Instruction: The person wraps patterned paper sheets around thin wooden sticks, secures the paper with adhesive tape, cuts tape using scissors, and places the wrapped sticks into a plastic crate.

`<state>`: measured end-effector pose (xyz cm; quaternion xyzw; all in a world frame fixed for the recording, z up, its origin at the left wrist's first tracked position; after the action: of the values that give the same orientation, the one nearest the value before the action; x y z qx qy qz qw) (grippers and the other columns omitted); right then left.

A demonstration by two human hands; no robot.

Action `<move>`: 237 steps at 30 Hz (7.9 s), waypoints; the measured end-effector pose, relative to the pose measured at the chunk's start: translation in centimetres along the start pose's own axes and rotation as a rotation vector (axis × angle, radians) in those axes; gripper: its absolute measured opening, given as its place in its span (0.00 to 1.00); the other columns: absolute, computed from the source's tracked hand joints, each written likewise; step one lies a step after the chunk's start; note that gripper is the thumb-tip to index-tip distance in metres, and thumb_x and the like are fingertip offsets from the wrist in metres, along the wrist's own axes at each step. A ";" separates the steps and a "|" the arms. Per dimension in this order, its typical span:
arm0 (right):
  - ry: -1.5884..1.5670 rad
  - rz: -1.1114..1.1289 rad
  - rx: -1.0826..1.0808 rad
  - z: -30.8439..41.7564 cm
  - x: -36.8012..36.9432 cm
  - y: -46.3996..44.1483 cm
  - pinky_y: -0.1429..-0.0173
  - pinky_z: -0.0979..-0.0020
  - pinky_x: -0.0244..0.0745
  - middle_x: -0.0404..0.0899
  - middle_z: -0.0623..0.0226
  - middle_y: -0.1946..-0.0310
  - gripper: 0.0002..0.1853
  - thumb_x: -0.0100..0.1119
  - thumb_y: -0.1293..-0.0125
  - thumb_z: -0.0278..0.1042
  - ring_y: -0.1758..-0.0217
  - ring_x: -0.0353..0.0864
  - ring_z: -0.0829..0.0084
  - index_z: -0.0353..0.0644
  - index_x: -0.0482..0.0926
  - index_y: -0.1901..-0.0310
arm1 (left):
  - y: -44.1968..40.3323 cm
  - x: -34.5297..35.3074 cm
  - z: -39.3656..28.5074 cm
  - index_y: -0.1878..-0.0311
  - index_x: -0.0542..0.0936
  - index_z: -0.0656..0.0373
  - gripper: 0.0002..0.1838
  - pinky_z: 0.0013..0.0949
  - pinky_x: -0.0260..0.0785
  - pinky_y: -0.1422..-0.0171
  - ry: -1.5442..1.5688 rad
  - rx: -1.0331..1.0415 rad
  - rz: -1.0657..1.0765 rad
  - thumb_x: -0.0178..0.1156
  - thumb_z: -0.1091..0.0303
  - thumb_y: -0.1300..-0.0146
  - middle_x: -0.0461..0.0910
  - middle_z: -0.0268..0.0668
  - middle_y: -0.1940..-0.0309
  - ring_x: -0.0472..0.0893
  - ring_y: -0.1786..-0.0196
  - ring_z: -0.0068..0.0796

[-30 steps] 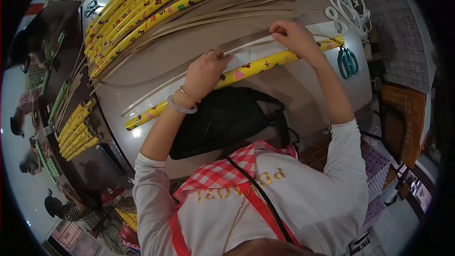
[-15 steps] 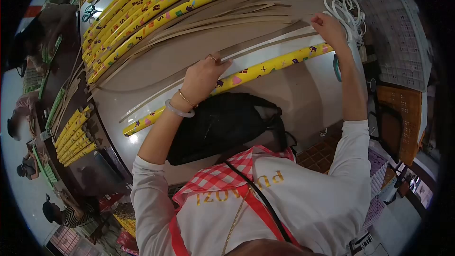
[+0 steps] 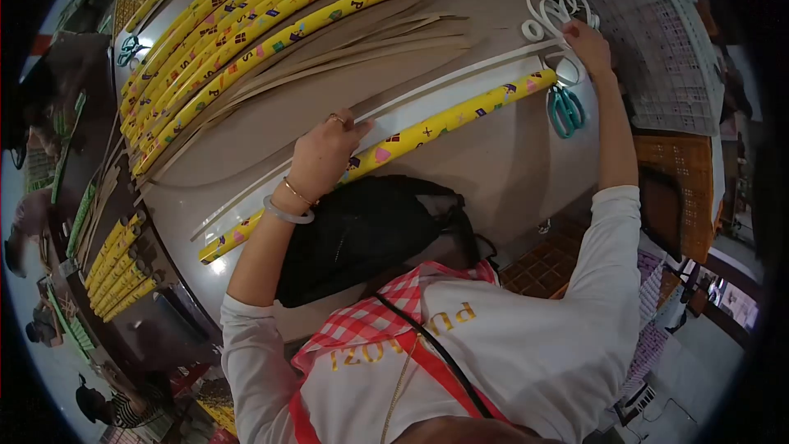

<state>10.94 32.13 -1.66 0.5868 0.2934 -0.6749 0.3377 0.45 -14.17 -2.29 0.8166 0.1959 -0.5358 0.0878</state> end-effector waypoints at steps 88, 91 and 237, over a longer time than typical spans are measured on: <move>-0.321 -0.229 0.060 12.4 0.8 9.9 0.63 0.57 0.67 0.79 0.66 0.75 0.22 0.54 0.40 0.57 0.69 0.78 0.60 0.44 0.79 0.73 | -11.7 4.6 -7.2 0.49 0.74 0.60 0.17 0.42 0.72 0.59 0.194 0.146 0.021 0.54 0.74 0.43 0.75 0.47 0.59 0.77 0.61 0.49; -0.210 -0.352 0.109 12.4 -0.5 10.0 0.60 0.59 0.66 0.77 0.68 0.74 0.17 0.57 0.42 0.54 0.69 0.76 0.61 0.47 0.80 0.70 | -12.3 5.3 -7.7 0.49 0.74 0.59 0.17 0.43 0.71 0.58 0.268 0.146 0.030 0.55 0.75 0.44 0.73 0.47 0.57 0.77 0.60 0.50; -0.140 -0.174 -0.398 13.0 0.5 8.7 0.64 0.69 0.71 0.69 0.68 0.70 0.06 0.61 0.48 0.31 0.69 0.75 0.68 0.44 0.79 0.67 | -14.9 7.3 -7.6 0.37 0.64 0.41 0.35 0.41 0.74 0.69 0.059 0.167 0.139 0.64 0.58 0.50 0.77 0.38 0.61 0.80 0.65 0.39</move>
<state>10.18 16.53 -0.30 0.4327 0.4460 -0.6696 0.4068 3.22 3.70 -4.77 0.8482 0.0958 -0.5185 0.0504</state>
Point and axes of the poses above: each hand's wrist, its own y-axis away from the middle knuckle, its own x-axis out of the palm, z = x × y, the point moved 9 cm from there along -y, towards the middle knuckle
